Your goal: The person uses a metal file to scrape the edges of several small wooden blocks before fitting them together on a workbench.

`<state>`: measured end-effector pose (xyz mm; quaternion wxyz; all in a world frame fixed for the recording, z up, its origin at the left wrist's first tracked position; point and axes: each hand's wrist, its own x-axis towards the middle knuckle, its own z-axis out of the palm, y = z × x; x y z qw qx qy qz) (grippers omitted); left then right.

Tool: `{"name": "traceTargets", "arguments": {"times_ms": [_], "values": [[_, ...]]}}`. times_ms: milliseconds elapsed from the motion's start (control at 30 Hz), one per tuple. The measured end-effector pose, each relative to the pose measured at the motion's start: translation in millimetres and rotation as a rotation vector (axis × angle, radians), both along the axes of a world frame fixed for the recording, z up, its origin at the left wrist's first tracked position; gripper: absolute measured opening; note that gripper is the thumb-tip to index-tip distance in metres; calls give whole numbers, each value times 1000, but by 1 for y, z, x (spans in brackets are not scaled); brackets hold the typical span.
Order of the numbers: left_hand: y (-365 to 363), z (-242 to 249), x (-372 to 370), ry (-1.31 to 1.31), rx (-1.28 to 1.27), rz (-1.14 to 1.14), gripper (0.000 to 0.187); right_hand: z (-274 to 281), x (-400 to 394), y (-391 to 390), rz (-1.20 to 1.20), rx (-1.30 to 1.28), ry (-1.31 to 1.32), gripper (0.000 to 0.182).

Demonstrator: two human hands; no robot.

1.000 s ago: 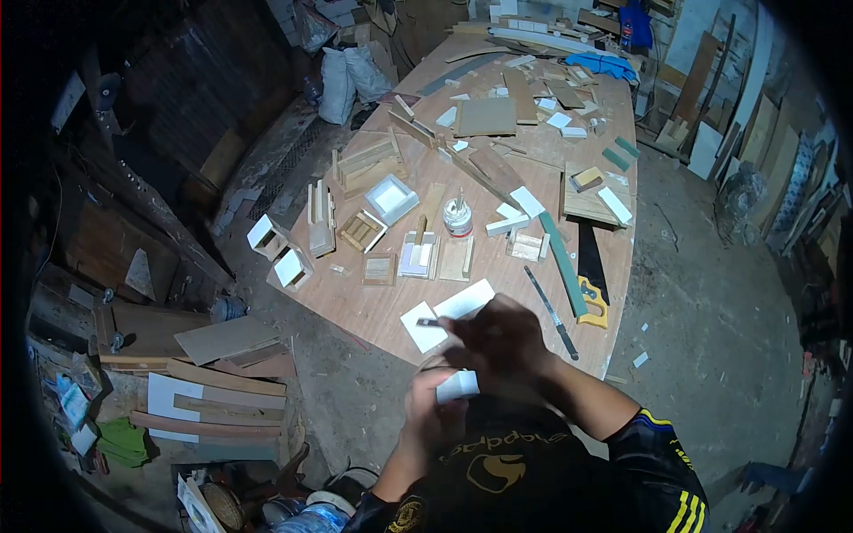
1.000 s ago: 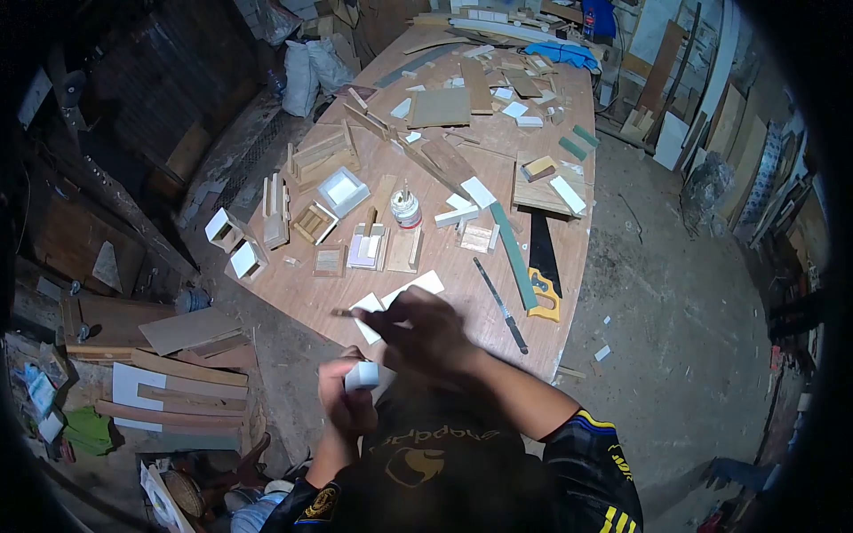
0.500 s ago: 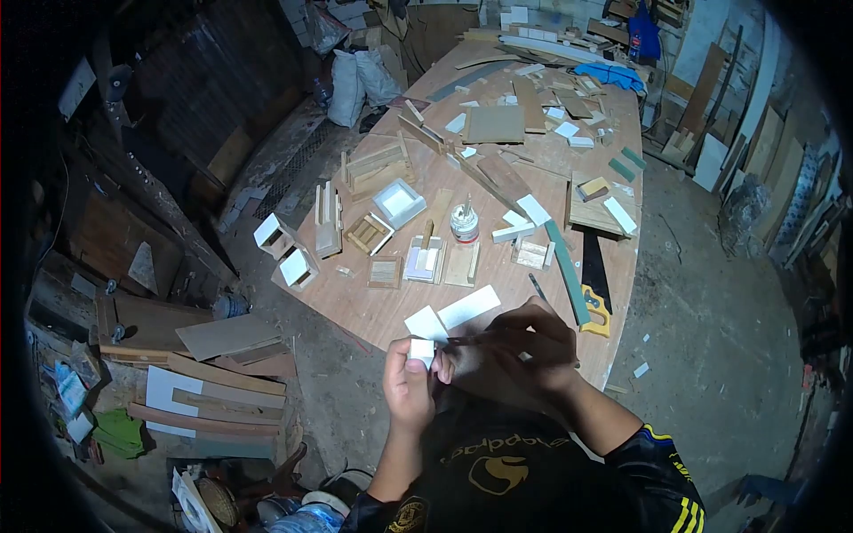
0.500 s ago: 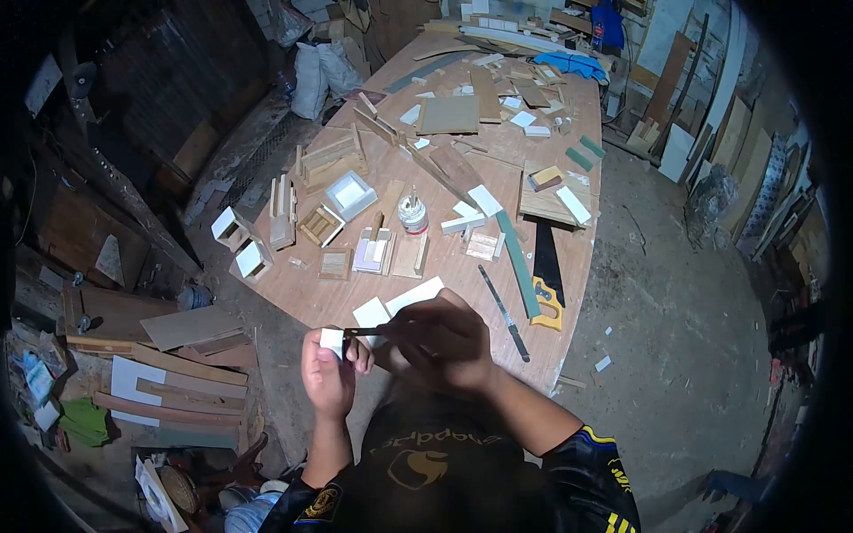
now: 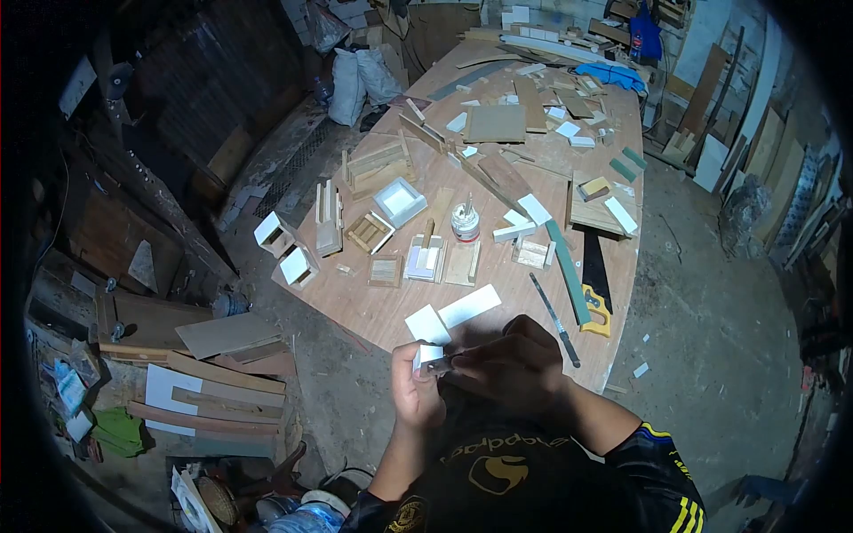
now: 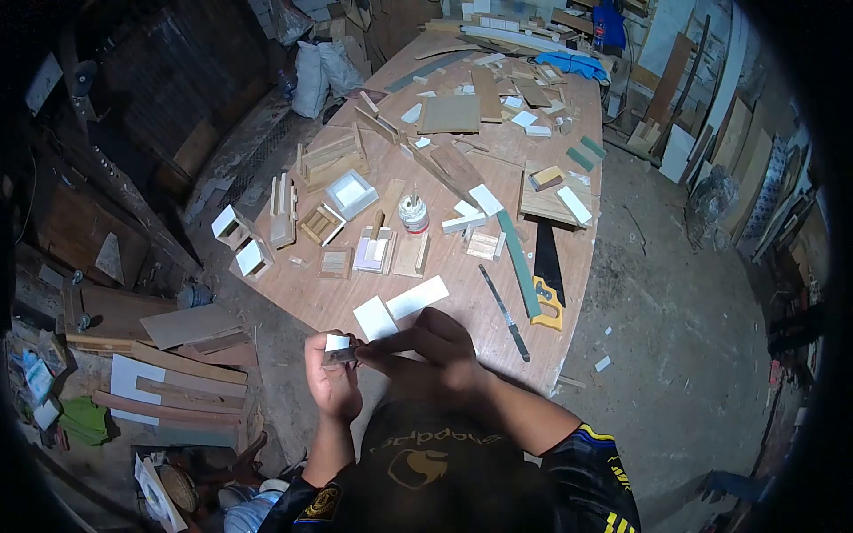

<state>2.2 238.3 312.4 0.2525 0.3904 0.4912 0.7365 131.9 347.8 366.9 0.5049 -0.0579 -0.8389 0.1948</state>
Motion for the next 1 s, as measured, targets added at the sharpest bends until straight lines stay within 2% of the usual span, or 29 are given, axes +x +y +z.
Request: {"name": "traceTargets", "arguments": {"times_ms": [133, 200, 300, 633, 700, 933, 1000], "values": [[-1, -7, -2, 24, 19, 15, 48, -8, 3, 0, -9, 61, -30, 30], [-2, -7, -1, 16, 30, 11, 49, -6, 4, -1, -6, 26, -35, 42], [-2, -8, 0, 4, 41, 8, 52, -7, -1, -1, -7, 39, 70, 41], [1, -9, 0, 62, 22, 39, 49, -6, 3, -2, -7, 28, 26, 41], [1, -7, -1, 81, 27, 31, 49, -8, 3, -2, 0, 32, 11, 29], [3, -15, 3, 92, 49, 104, 48, -8, -3, -2, 15, 39, 39, 32], [2, -12, 4, 79, 39, 122, 48, -9, -1, -3, 76, -25, -44, 42]]}}
